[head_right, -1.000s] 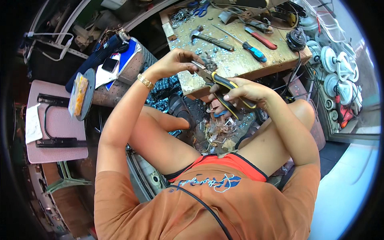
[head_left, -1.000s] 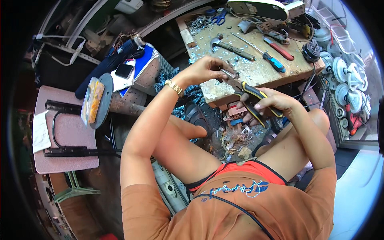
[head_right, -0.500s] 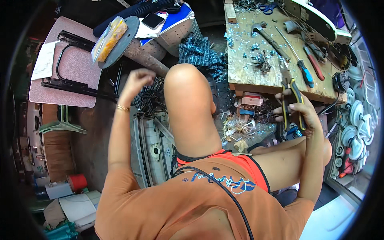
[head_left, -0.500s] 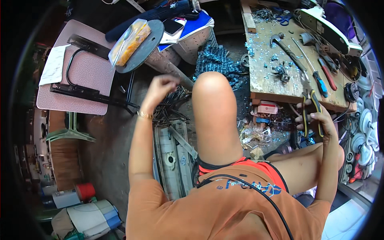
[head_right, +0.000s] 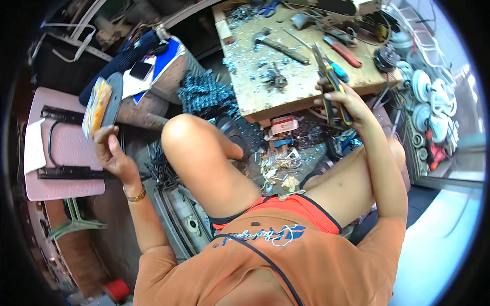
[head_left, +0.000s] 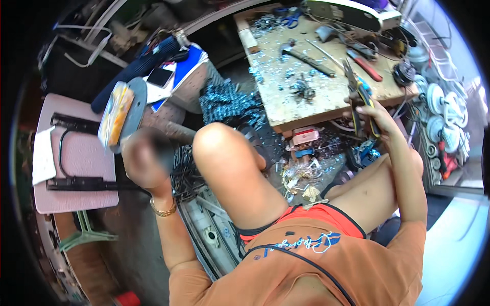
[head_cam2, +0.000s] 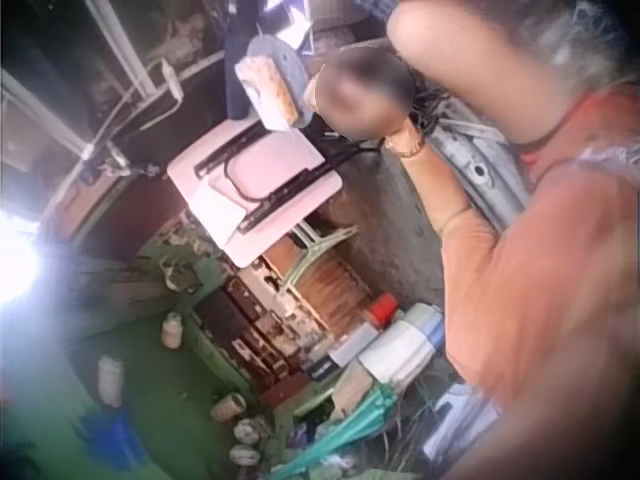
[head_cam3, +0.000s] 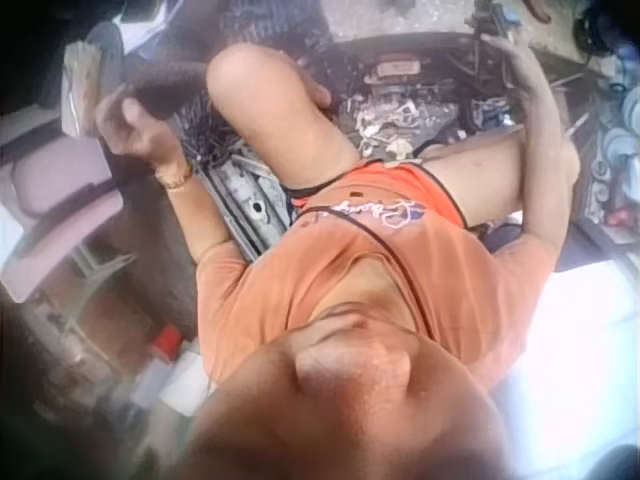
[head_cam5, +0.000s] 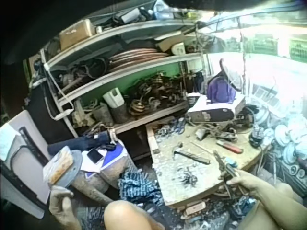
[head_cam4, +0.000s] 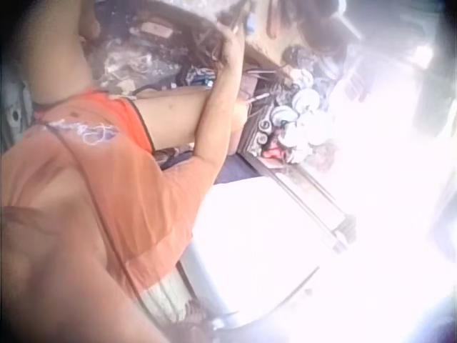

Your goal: The person dismantles a metallic appliance component by hand using pliers and a screwdriver. They remove small parts and scrap metal from the main body of the component while seated at a workbench.

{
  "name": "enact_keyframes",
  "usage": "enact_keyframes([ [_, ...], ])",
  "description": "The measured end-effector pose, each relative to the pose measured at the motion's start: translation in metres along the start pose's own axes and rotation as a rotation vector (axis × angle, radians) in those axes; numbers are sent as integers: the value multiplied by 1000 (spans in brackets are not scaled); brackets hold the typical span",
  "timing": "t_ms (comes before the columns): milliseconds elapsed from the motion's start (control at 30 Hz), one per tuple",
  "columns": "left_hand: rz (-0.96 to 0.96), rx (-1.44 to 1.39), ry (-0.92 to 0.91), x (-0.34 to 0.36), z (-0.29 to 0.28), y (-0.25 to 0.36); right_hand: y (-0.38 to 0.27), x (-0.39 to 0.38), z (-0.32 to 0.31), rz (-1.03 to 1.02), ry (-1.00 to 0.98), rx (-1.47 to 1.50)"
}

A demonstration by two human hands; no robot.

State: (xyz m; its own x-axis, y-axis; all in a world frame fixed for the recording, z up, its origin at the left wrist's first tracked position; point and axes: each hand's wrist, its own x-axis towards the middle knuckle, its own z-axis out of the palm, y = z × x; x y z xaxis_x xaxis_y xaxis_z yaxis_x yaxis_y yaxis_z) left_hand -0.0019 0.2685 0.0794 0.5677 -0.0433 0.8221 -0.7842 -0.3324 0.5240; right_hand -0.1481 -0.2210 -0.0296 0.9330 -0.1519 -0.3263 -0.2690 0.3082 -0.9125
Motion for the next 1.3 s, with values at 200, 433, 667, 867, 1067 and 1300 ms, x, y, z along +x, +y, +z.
enact_keyframes([
  [200,-221,-104,-834,33,211,37,0,20,-19,-89,110,-114],
  [433,-319,372,-1182,-71,351,-52,12,18,-14,-70,136,-204],
  [667,-764,-546,-1127,-53,323,3,13,7,-15,-191,165,-179],
  [867,-736,-739,-1103,-34,264,49,1,11,23,-302,79,-137],
  [1067,-642,-819,-1015,-46,266,51,4,18,46,-277,35,-189],
  [1300,-792,-941,-929,-45,265,46,13,27,50,18,-24,300],
])
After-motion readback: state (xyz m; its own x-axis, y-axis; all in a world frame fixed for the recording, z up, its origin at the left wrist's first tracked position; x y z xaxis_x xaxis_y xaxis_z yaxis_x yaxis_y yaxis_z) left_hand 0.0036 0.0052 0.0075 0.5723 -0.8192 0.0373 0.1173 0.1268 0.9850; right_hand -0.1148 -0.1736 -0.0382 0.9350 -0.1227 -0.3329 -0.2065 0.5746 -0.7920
